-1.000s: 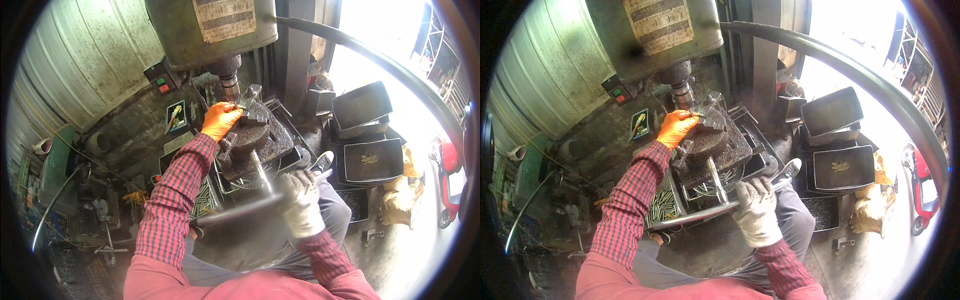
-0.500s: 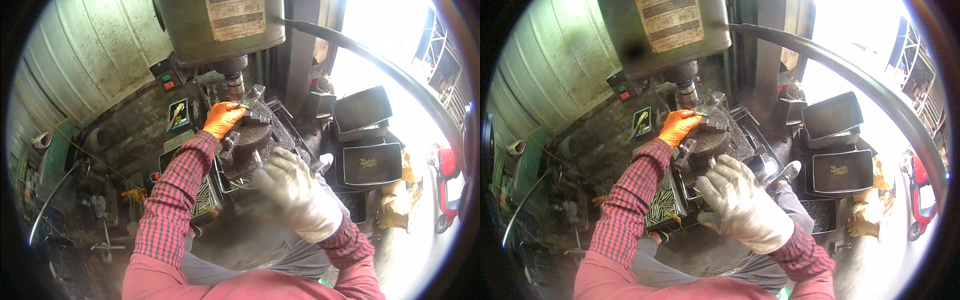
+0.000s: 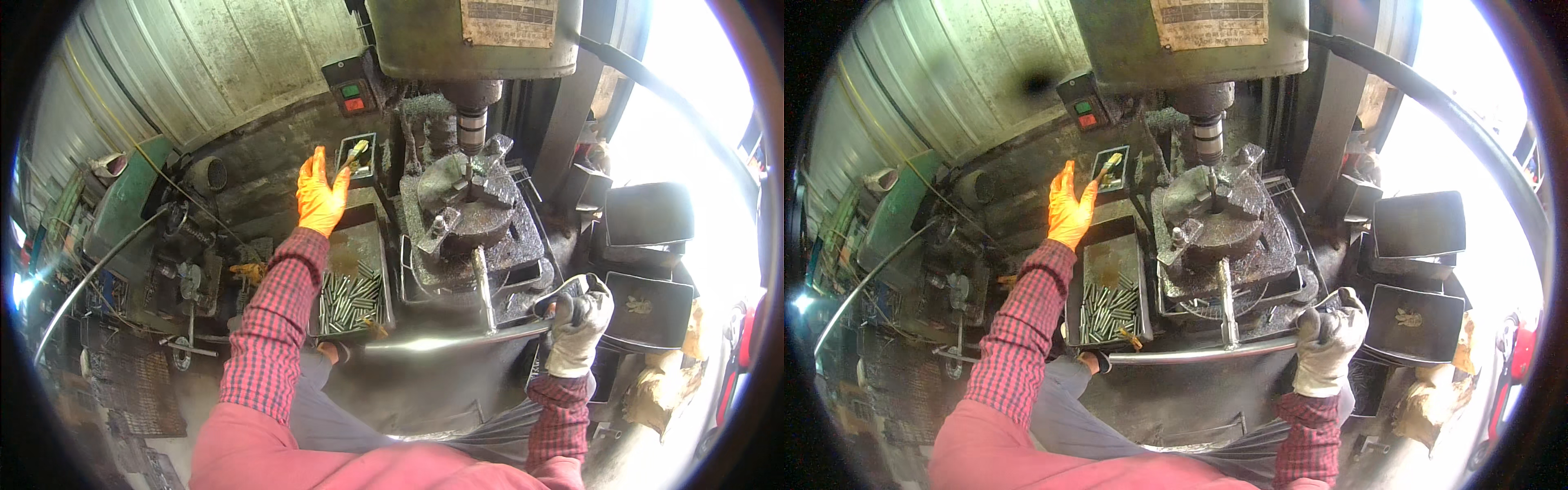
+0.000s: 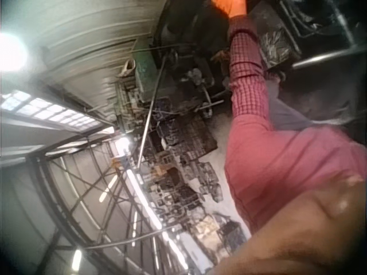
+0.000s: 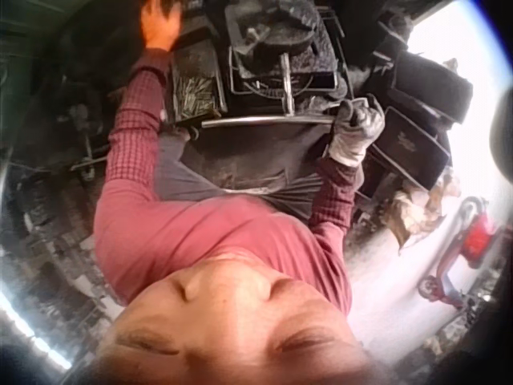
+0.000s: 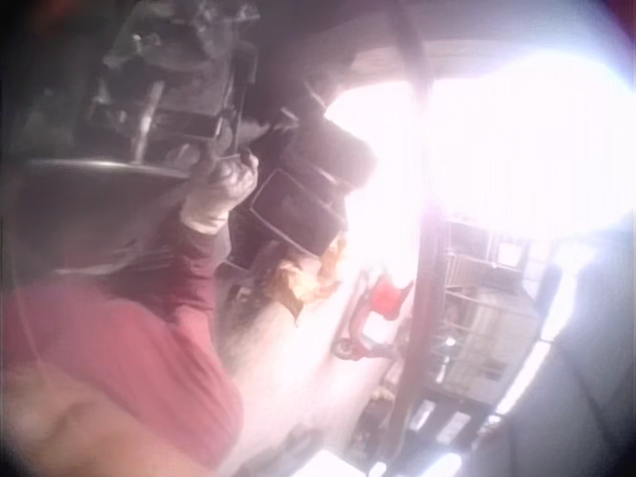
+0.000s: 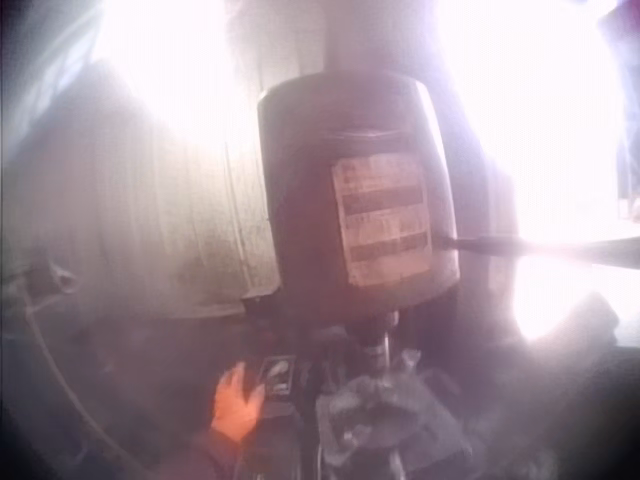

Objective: The person operates a drill press in a workshop, repeatedly picking up small metal rods from a tray, placing them into the chuck, and using the lever to lower the drill. The person wears orange and white gloves and works continuously on the same batch of rods.

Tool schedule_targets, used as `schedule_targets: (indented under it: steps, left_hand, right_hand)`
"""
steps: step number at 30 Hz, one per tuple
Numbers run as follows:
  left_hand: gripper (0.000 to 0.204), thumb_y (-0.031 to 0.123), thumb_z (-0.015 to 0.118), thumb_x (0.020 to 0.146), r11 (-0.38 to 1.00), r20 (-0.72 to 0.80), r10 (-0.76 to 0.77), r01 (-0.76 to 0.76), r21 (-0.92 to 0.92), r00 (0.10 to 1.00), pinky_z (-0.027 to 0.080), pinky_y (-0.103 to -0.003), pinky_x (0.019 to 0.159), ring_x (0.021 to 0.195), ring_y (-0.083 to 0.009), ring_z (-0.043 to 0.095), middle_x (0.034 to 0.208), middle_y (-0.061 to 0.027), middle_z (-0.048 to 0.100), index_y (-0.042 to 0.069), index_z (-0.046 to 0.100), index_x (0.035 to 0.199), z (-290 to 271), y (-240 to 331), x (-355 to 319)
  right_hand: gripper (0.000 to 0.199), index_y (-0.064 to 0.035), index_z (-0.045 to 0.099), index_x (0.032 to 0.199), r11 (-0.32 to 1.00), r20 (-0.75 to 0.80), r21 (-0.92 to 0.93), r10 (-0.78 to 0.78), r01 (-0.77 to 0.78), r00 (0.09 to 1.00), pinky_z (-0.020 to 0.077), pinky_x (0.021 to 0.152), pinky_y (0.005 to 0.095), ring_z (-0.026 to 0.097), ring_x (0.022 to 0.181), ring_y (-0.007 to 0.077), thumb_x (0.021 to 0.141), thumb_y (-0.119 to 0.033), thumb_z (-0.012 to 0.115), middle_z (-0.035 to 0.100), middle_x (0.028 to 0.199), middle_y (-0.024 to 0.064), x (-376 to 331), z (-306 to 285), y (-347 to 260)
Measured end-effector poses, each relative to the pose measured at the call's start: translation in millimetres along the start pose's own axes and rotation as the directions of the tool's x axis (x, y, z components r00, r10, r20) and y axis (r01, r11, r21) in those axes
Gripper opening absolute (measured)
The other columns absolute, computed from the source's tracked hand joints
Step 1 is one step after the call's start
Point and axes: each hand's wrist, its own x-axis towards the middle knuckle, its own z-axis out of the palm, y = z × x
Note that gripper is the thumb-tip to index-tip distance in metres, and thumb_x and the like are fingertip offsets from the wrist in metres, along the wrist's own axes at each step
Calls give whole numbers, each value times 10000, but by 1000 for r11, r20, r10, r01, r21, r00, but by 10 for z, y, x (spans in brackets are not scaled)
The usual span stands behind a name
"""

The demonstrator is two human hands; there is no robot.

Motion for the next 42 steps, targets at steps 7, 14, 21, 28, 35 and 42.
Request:
schedule_targets:
  steps: [7, 14, 21, 28, 35, 42]
  left_hand:
    - [510, 308, 660, 1082, 966, 360, -135, 203, -158, 923, 487, -390, 1128, 1311, -279, 678, 1386, -206, 719, 59, 607, 1524, 444, -797, 60]
    - [255, 222, 643, 1051, 982, 69, 187, -185, -44, 980, 546, -486, 873, 971, -413, 696, 1010, -207, 724, 11, 756, 1139, 115, -900, 345]
    - [243, 244, 665, 1032, 995, 185, 95, -96, -5, 978, 546, -503, 866, 993, -422, 696, 1024, -204, 712, 37, 751, 1128, 31, -582, 241]
    - [262, 247, 610, 1070, 990, 210, 124, -134, 35, 970, 550, -485, 886, 1018, -424, 701, 1029, -206, 727, 32, 754, 1111, -486, -545, 110]
    - [276, 252, 678, 1101, 644, 373, -24, 300, -704, 928, 503, -241, 835, 900, -49, 611, 1071, 33, 765, 28, 792, 1216, -804, 274, -206]
    - [238, 229, 717, 1078, 409, 406, 16, 365, -837, 914, 481, -238, 790, 850, -67, 589, 972, 41, 713, 21, 794, 1166, -115, 1098, -194]
  right_hand:
    - [332, -65, 656, 716, 1000, 223, 0, 31, -32, 974, 493, 998, 566, 665, 1005, 441, 985, -247, 727, 661, 818, 159, -2, -138, 31]
    - [292, -49, 636, 735, 993, 188, 9, 113, -117, 976, 494, 1001, 568, 649, 993, 446, 943, -214, 758, 643, 832, 164, -54, -78, 19]
    - [324, -51, 618, 725, 997, 191, 10, 70, -73, 979, 491, 986, 572, 639, 1020, 447, 935, -236, 781, 641, 868, 185, -80, -68, 109]
    - [394, -69, 559, 662, 996, 134, 53, 63, -70, 989, 511, 986, 553, 626, 857, 415, 894, -247, 823, 587, 750, 147, -25, -65, 54]
    - [444, -87, 519, 609, 997, 138, 25, 74, -78, 988, 540, 939, 523, 602, 736, 383, 870, -256, 836, 551, 680, 133, 32, -90, 32]
    - [406, -93, 491, 607, 997, 128, -39, 68, -64, 989, 537, 1017, 527, 548, 651, 358, 844, -143, 817, 507, 622, 105, 63, -135, -19]
